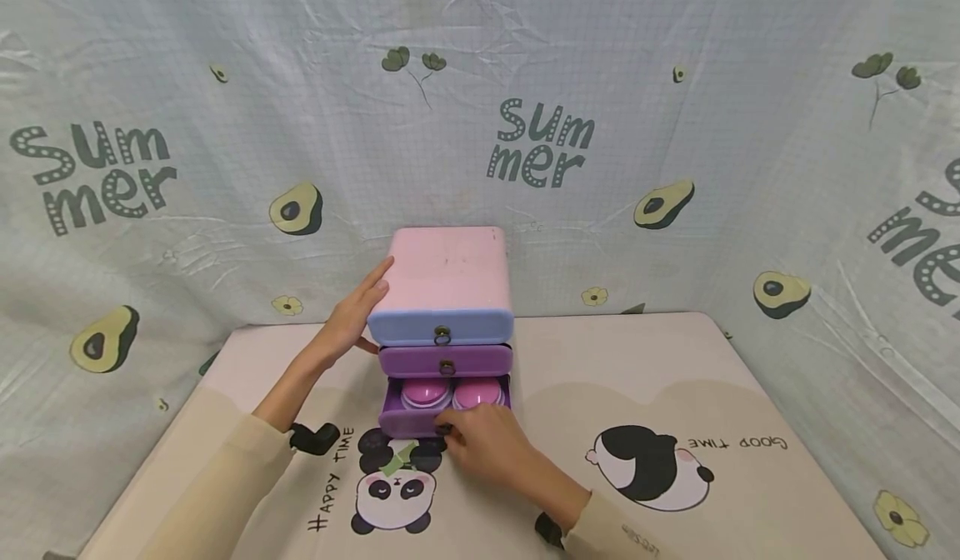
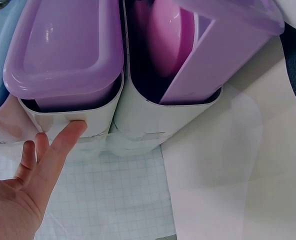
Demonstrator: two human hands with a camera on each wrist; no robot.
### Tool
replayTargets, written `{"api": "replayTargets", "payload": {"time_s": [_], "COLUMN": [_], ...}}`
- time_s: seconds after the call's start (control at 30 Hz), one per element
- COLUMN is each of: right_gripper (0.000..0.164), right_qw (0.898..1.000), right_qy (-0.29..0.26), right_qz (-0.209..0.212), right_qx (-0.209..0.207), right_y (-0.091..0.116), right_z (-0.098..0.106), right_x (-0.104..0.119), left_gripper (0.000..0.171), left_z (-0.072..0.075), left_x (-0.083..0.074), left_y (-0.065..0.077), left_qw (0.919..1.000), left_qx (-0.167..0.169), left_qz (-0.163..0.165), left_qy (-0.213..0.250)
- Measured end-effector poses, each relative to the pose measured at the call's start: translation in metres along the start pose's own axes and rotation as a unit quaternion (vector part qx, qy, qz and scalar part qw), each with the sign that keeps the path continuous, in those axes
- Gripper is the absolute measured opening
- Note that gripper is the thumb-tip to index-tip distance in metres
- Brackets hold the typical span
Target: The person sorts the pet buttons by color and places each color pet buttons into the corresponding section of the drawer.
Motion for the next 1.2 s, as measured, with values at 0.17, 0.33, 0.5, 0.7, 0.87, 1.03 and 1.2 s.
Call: {"api": "replayTargets", "payload": {"time_s": [0.17,0.33,0.5,0.7,0.87,1.03,1.2], "right_gripper": [0.023,0.019,0.018,0.014,0.011,0.011,0.011], "right_qw": [1.000,1.000,1.000,1.000,0.999,0.999,0.999], "right_qy": [-0.005,-0.003,-0.003,-0.010,-0.015,-0.016,-0.015], "right_qz": [-0.007,-0.007,-0.010,-0.016,-0.029,-0.027,-0.023], "right_qx": [-0.001,-0.013,-0.014,-0.020,-0.028,-0.035,-0.039], "right_y": [-0.005,-0.011,-0.016,-0.022,-0.025,-0.029,-0.033], "right_z": [0.000,0.001,0.001,0.000,0.001,0.002,0.004], "right_x": [-0.005,-0.008,-0.012,-0.018,-0.023,-0.025,-0.026], "left_gripper": [0.058,0.057,0.056,0.056,0.056,0.056,0.056], "left_z": [0.000,-0.002,-0.004,-0.004,-0.004,-0.004,-0.005], "left_x": [-0.001,0.016,0.038,0.039,0.037,0.036,0.037], "left_y": [0.000,-0.011,-0.024,-0.024,-0.024,-0.023,-0.024], "left_qw": [1.0000,0.9999,0.9997,0.9997,0.9997,0.9997,0.9999], "left_qx": [0.001,-0.009,-0.022,-0.023,-0.022,-0.020,-0.014], "left_qz": [0.000,-0.006,-0.010,-0.008,-0.011,-0.012,-0.005], "left_qy": [-0.003,-0.005,-0.004,-0.005,-0.007,-0.005,-0.003]}}
Point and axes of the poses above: each hand's wrist, its own y-axis away from the middle knuckle, its own z-axis out of the back of the hand, x = y × z, the point moved 8 cm from there along -y, towards the middle knuckle, and after that the axes turned 10 degrees about -y, right-handed, at the moved point
